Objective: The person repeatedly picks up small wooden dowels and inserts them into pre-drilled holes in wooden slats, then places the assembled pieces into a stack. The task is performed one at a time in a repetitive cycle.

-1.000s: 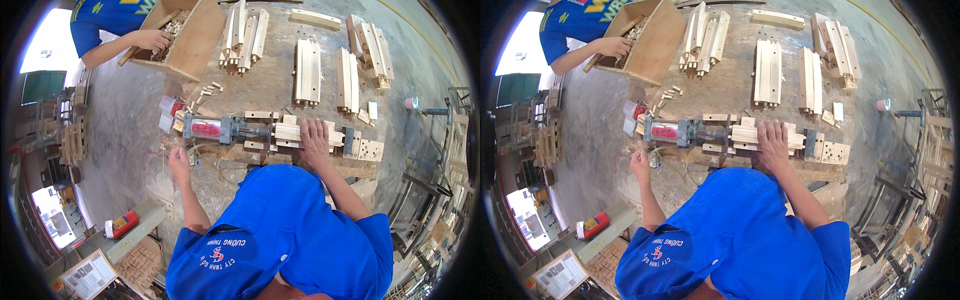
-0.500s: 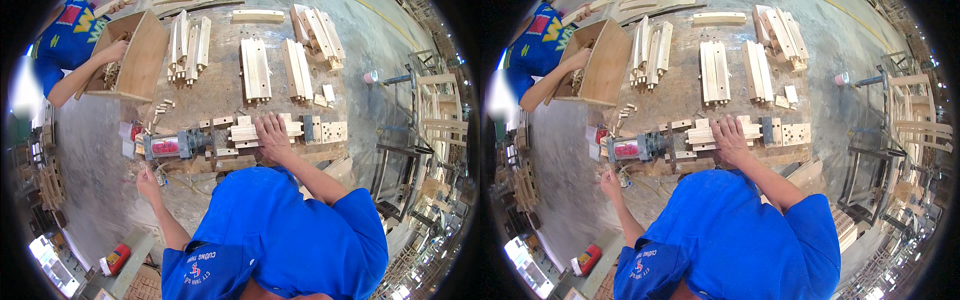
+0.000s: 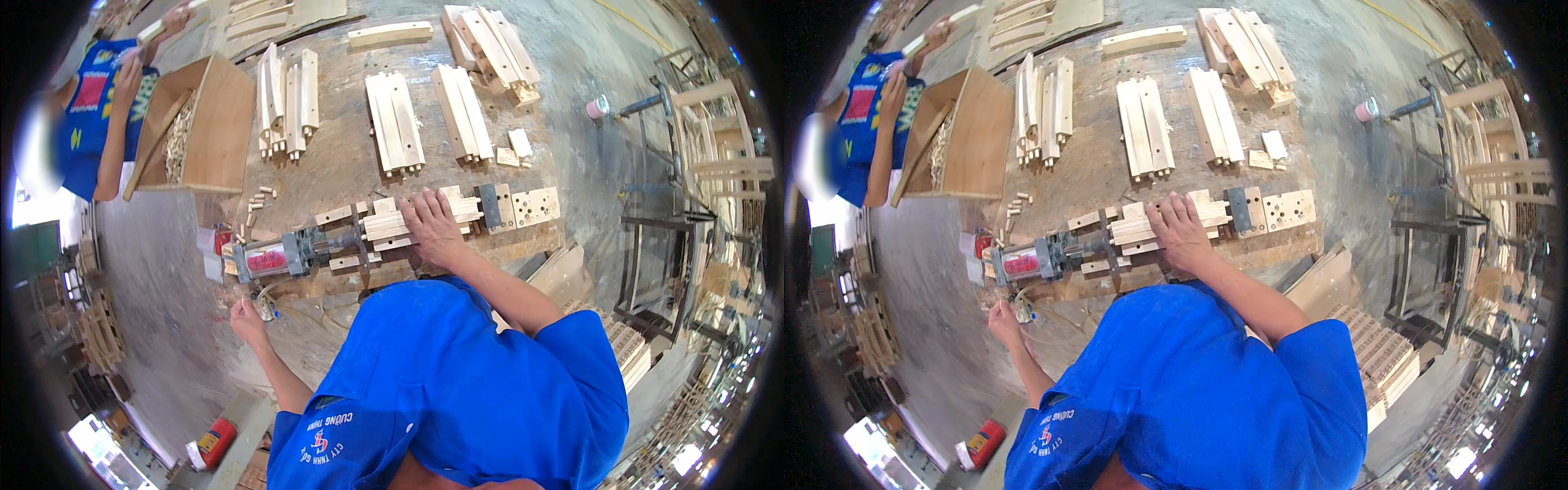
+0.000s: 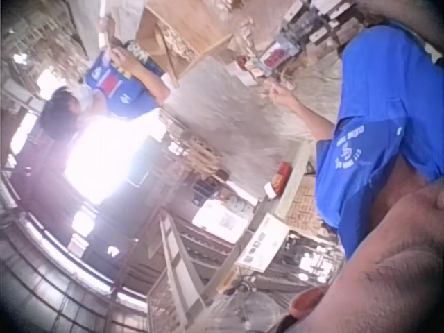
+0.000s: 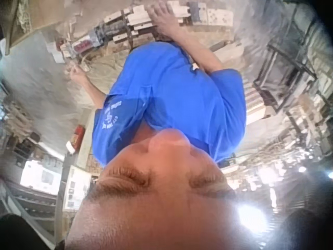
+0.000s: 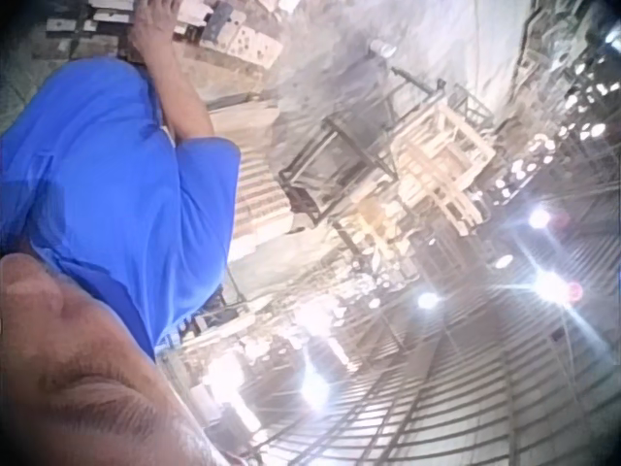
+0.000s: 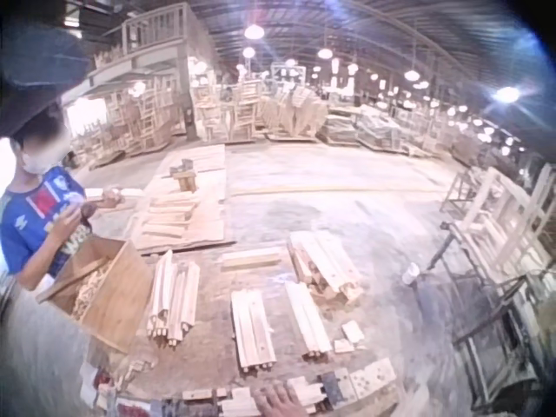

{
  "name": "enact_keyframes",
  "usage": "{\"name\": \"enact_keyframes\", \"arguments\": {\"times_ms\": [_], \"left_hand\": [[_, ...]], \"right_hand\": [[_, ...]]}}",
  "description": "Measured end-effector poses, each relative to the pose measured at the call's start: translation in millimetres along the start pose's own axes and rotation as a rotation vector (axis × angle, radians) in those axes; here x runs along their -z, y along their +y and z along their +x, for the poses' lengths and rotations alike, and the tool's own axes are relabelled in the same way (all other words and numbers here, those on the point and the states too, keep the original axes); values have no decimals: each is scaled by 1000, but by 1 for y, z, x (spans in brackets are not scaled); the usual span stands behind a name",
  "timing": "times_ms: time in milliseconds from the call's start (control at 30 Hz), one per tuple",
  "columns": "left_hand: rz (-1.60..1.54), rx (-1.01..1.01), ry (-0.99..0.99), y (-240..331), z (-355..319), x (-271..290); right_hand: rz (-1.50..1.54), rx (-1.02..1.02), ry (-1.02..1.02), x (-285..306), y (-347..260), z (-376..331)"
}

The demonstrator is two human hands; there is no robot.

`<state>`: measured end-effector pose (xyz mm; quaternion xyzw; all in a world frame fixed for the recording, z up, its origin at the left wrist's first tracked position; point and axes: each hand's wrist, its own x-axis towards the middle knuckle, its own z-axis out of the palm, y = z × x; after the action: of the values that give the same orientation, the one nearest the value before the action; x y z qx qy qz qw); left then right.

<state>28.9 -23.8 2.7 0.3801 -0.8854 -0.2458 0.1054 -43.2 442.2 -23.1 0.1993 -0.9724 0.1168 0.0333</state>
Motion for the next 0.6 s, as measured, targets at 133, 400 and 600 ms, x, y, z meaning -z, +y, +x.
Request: {"name": "enact_keyframes", "arguments": {"times_ms": [133, 400, 600], "left_hand": [[393, -253, 51, 24, 4, -3], [396, -259, 24, 62, -10, 6], [460, -215, 42, 89, -26, 9]], "right_hand": [[47, 11, 1, 5, 3, 1], [84, 43, -138, 30, 36, 9], [-10, 167, -68, 22, 44, 10]]}}
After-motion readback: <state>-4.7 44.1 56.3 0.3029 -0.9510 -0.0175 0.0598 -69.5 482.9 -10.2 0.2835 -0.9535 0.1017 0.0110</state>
